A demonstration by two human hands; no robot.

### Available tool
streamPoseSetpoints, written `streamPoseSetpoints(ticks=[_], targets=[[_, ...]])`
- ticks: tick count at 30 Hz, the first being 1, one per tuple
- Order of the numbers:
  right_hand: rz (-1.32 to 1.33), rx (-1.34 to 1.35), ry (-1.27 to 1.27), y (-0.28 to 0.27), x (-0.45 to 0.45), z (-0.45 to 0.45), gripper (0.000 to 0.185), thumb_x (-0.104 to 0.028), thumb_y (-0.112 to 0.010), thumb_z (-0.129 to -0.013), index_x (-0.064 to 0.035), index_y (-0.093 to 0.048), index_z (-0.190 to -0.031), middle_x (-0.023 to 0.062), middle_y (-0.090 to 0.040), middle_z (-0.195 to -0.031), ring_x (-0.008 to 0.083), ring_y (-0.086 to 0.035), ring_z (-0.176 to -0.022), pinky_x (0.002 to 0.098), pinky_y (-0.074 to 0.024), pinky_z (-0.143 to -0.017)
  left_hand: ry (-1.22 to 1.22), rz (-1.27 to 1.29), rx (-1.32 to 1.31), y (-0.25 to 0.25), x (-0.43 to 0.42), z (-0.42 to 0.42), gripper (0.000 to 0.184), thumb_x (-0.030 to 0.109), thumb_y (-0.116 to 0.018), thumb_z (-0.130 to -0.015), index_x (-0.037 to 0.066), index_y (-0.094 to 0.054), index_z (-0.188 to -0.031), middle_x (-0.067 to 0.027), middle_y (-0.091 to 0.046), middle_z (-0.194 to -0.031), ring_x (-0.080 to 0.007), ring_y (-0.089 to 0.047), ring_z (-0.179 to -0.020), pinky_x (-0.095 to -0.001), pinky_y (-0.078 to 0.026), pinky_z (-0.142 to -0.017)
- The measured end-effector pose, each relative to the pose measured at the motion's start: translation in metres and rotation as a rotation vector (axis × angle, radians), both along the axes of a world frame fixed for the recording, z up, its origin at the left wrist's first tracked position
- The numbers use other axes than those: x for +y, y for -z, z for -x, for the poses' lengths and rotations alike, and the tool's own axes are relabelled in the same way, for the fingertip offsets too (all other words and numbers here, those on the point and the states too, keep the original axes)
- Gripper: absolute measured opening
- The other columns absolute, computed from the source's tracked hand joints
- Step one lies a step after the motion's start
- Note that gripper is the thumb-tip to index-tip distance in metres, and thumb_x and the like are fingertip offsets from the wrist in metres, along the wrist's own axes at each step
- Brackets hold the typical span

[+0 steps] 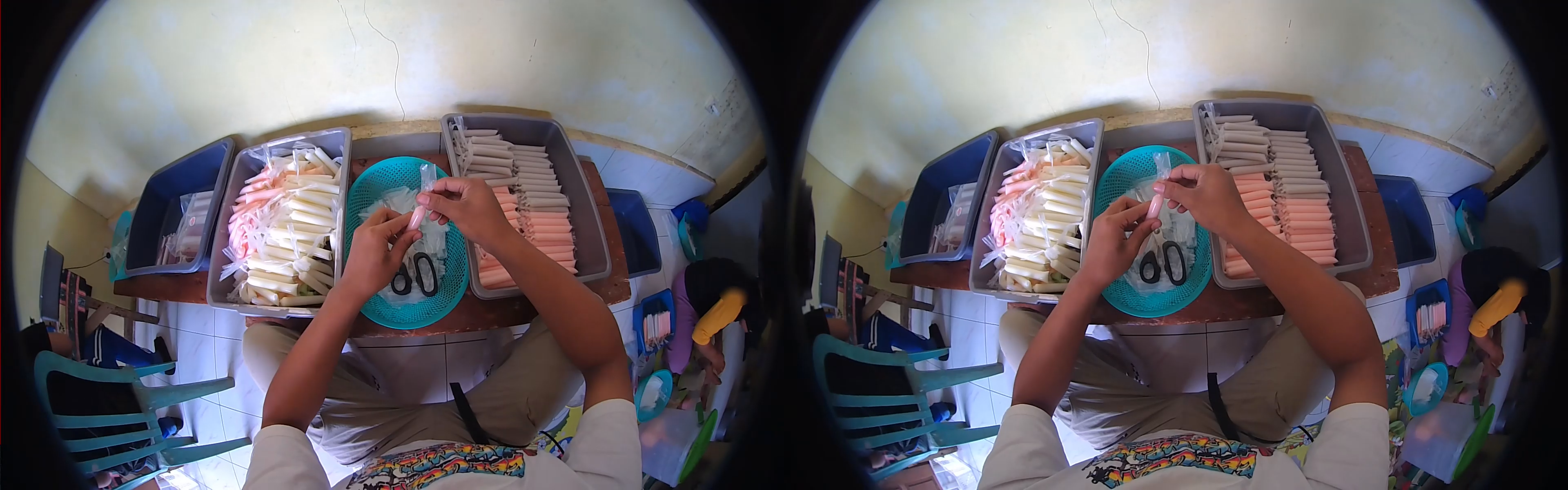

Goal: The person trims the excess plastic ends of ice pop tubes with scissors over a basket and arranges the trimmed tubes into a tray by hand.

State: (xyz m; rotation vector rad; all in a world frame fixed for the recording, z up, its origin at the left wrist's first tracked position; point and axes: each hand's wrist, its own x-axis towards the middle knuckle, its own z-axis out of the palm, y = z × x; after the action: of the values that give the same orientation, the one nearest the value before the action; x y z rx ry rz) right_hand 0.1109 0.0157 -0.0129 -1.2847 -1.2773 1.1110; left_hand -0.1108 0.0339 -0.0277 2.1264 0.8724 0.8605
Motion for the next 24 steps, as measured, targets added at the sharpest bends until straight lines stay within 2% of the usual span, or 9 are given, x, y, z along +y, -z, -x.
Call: streamPoseSetpoints(ticks=[7,9,11,16,24], targets=[[0.079,0.043,0.026,0.001,0.012,-0.008,0.036,-0.031,-0.086,-0.096,0.0028,-0.081,-0.106,0.0046,-0.076,-0.086,0.0090,-0.070,-0.078,0.0257,-0.0557,-0.069,-0.027,-0.051,0.040,-0.005,-0.001,-0.002,0.034,0.010,-0.081,-0.096,0.004,-0.078,-0.129,-0.0121,-0.069,-0.098,-0.0239,-0.070,-0.081,-0.0367,-0.056,-0.073],[0.081,0.040,0.044,-0.003,0.010,-0.008,0.035,-0.031,-0.086,-0.096,0.0023,-0.081,-0.105,0.0047,-0.076,-0.086,0.0091,-0.070,-0.079,0.0256,-0.0555,-0.069,-0.030,-0.051,0.050,-0.006,-0.001,-0.001,0.035,0.010,-0.081,-0.096,0.005,-0.078,-0.130,-0.0122,-0.069,-0.098,-0.0242,-0.070,-0.080,-0.0370,-0.056,-0.073],[0.115,0.063,0.049,-0.008,0.008,-0.007,0.028,-0.025,-0.085,-0.098,0.0009,-0.081,-0.105,0.0020,-0.075,-0.089,0.0072,-0.066,-0.079,0.0233,-0.0497,-0.069,-0.035,-0.052,0.060,-0.006,-0.001,0.000,0.035,0.009,-0.081,-0.096,0.005,-0.078,-0.130,-0.0123,-0.069,-0.098,-0.0245,-0.070,-0.080,-0.0373,-0.056,-0.073],[0.134,0.110,0.079,-0.007,0.008,-0.006,0.028,-0.026,-0.085,-0.098,0.0004,-0.081,-0.106,0.0008,-0.075,-0.091,0.0066,-0.066,-0.081,0.0234,-0.0495,-0.071,-0.004,-0.127,0.072,-0.002,0.000,0.006,0.041,0.008,-0.080,-0.096,0.010,-0.076,-0.137,-0.0118,-0.067,-0.097,-0.0270,-0.068,-0.080,-0.0382,-0.055,-0.073],[0.100,0.122,0.115,-0.005,0.007,-0.007,0.026,-0.024,-0.084,-0.099,-0.0017,-0.083,-0.112,0.0006,-0.076,-0.094,0.0070,-0.066,-0.085,0.0239,-0.0503,-0.073,-0.013,-0.150,0.102,-0.002,-0.005,0.012,0.043,0.007,-0.078,-0.097,0.012,-0.074,-0.140,-0.0128,-0.067,-0.097,-0.0293,-0.068,-0.081,-0.0388,-0.055,-0.073]])
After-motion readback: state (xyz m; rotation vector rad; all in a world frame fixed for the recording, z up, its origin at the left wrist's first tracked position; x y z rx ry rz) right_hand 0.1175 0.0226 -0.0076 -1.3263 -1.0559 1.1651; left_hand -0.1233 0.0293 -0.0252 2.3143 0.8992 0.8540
